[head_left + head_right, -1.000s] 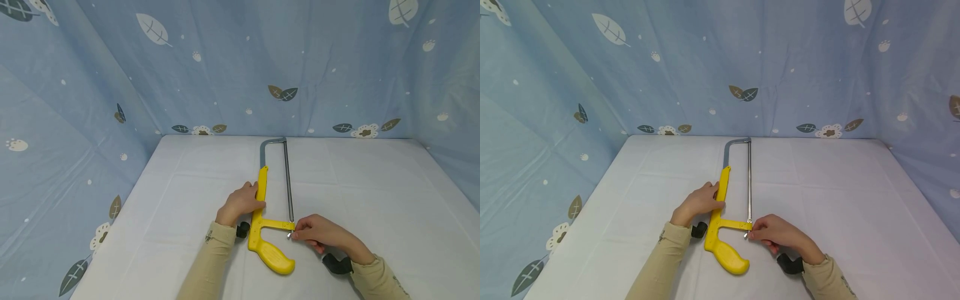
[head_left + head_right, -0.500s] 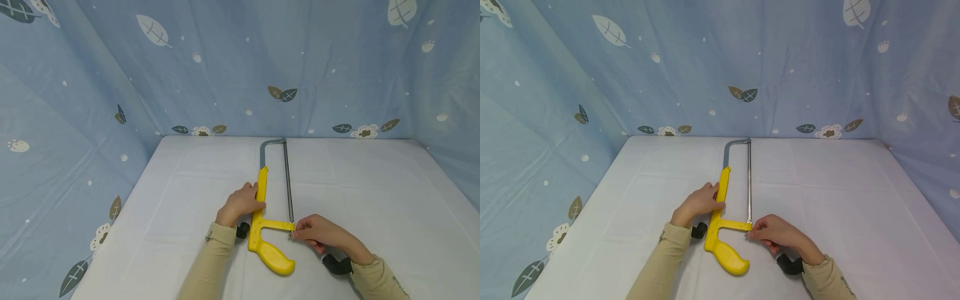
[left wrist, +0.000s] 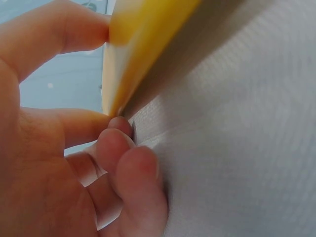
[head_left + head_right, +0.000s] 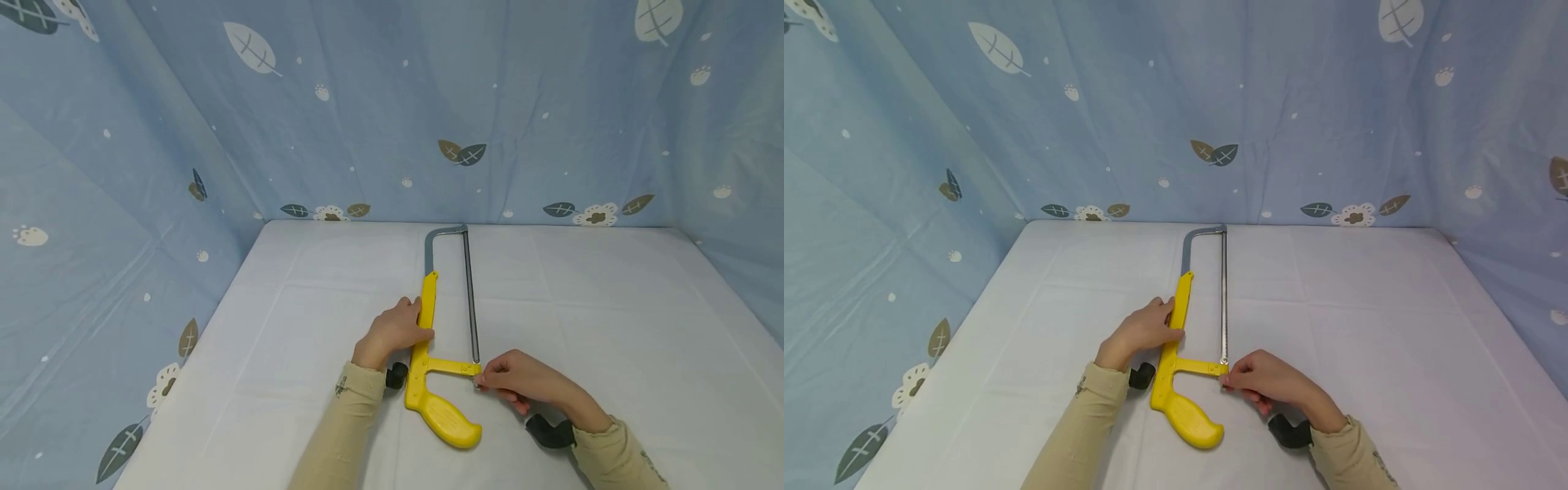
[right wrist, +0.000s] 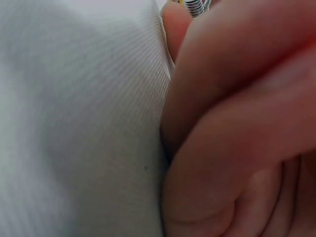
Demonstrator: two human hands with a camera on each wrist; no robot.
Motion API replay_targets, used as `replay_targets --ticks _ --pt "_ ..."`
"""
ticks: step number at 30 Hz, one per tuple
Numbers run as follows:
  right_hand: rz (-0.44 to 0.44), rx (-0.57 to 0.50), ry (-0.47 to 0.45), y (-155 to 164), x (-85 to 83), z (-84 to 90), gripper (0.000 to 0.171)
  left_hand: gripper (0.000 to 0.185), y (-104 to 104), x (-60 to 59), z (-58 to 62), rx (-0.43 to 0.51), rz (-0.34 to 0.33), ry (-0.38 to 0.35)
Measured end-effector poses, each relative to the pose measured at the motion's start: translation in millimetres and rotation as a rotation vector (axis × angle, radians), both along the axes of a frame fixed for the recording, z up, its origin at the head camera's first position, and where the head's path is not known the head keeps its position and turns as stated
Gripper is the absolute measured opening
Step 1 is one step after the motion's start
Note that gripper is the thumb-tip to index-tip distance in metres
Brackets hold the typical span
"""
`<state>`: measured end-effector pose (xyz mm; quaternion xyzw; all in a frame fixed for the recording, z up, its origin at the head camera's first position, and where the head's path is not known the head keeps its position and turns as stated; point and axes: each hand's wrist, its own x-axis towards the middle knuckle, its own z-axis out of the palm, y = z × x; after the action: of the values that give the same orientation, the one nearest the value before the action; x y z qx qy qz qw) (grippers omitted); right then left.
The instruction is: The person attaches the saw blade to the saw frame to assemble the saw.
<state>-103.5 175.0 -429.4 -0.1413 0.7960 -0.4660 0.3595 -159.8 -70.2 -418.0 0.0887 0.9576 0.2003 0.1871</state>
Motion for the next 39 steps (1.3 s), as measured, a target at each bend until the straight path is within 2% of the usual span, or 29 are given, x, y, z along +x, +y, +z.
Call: replay_targets --ticks 19,39 --pt "0.039 -0.015 0.012 2.1 -0.6 -3.6 0.026 0.077 0.6 0.2 0.3 -0.001 -0.004 0.002" --pt "-0.018 0.016 0.017 1.9 -1.0 -7.8 0.030 0.076 0.5 0.8 1.1 0.004 -0.002 0.002"
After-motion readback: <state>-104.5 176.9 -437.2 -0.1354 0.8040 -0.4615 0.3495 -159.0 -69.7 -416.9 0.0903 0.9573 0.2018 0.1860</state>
